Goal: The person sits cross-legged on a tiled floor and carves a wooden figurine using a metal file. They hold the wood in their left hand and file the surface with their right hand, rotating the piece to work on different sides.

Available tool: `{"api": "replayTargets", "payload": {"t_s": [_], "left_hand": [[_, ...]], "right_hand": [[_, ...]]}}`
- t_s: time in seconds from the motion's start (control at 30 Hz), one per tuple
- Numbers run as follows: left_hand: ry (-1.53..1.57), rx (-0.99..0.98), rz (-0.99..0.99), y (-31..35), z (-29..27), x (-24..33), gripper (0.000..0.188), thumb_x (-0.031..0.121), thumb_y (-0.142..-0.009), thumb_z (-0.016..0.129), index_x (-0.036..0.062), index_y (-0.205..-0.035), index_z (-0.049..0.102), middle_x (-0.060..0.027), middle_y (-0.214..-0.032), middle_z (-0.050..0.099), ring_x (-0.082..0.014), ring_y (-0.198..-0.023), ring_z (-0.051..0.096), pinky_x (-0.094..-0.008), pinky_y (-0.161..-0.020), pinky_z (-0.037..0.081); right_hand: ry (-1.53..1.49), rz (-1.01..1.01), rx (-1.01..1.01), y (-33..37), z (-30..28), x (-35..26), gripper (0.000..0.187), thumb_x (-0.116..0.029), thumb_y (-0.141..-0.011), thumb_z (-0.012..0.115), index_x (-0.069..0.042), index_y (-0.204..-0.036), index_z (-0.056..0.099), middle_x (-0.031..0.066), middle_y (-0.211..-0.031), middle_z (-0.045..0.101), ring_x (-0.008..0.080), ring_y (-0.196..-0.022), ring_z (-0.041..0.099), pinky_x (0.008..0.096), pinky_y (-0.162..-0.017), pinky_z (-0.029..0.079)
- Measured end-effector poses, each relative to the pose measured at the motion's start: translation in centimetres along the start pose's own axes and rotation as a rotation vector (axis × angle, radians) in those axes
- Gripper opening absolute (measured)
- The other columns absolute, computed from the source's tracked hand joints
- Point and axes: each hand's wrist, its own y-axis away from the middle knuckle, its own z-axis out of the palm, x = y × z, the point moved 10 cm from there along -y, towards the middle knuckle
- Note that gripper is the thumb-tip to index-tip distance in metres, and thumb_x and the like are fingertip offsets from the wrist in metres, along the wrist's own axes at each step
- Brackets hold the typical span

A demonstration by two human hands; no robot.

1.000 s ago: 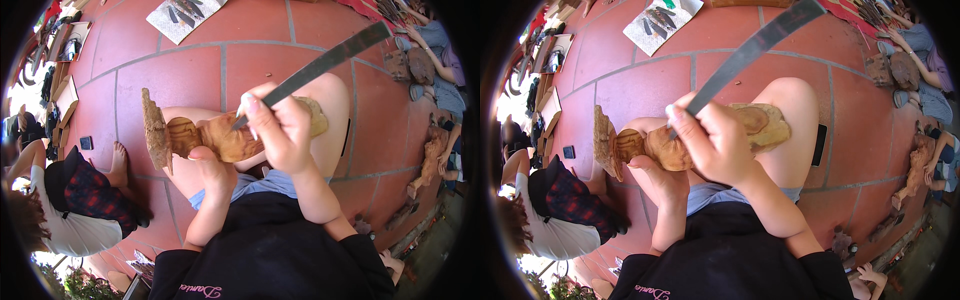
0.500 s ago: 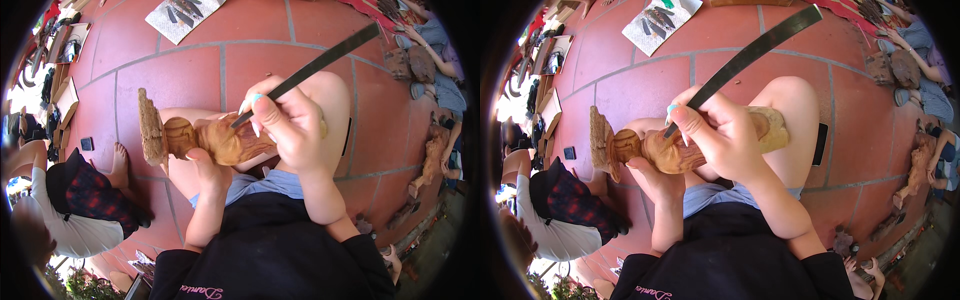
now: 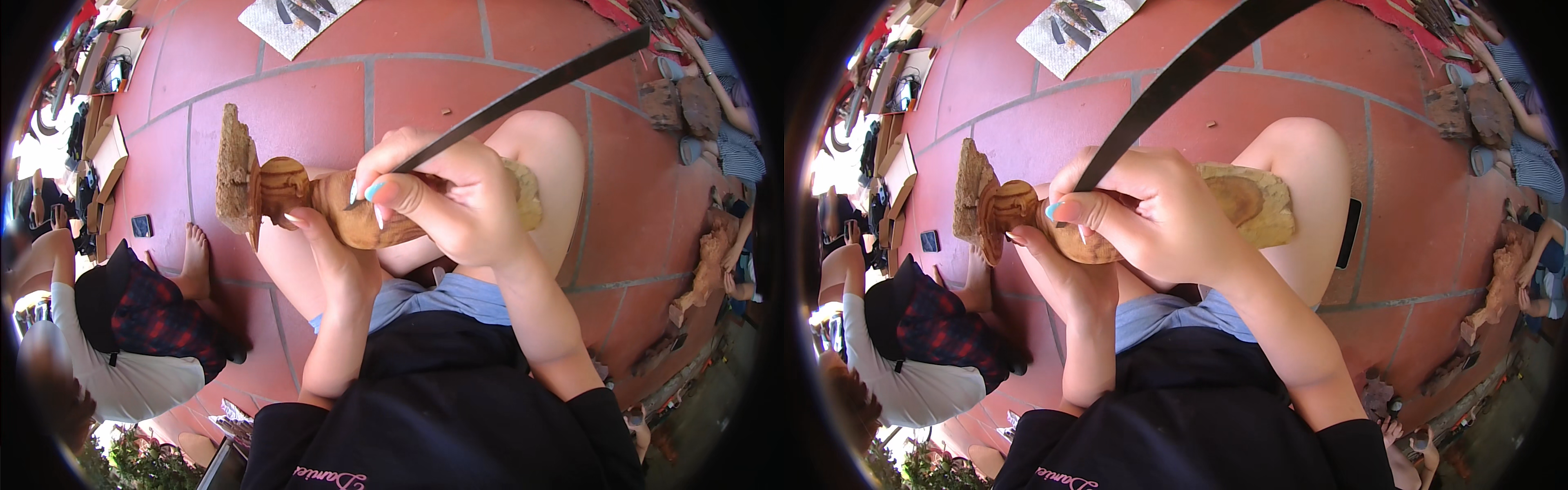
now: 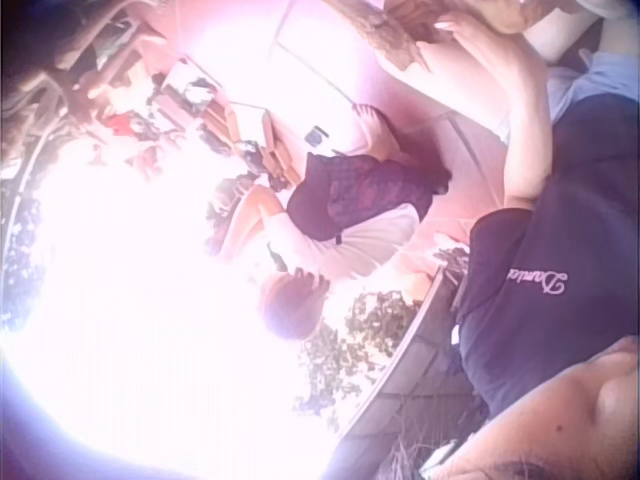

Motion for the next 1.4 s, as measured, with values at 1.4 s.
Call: {"api": "replayTargets", "payload": {"t_s": [1.4], "left_hand": [[0.108, -0.326, -0.157, -1.4, 2.4, -3.0, 0.05, 0.011, -0.07, 0.073, 0.0013, -0.111, 0.046, -0.007, -0.098, 0.057, -0.0159, -0.093, 0.057, -0.031, -0.083, 0.046]], "right_hand": [[-0.122, 0.235, 0.245, 2.2, -3.2, 0.8, 0.015, -0.012, -0.093, 0.054, 0.0, -0.101, 0.057, 0.003, -0.072, 0.058, 0.0057, -0.063, 0.056, 0.017, -0.054, 0.043]]}}
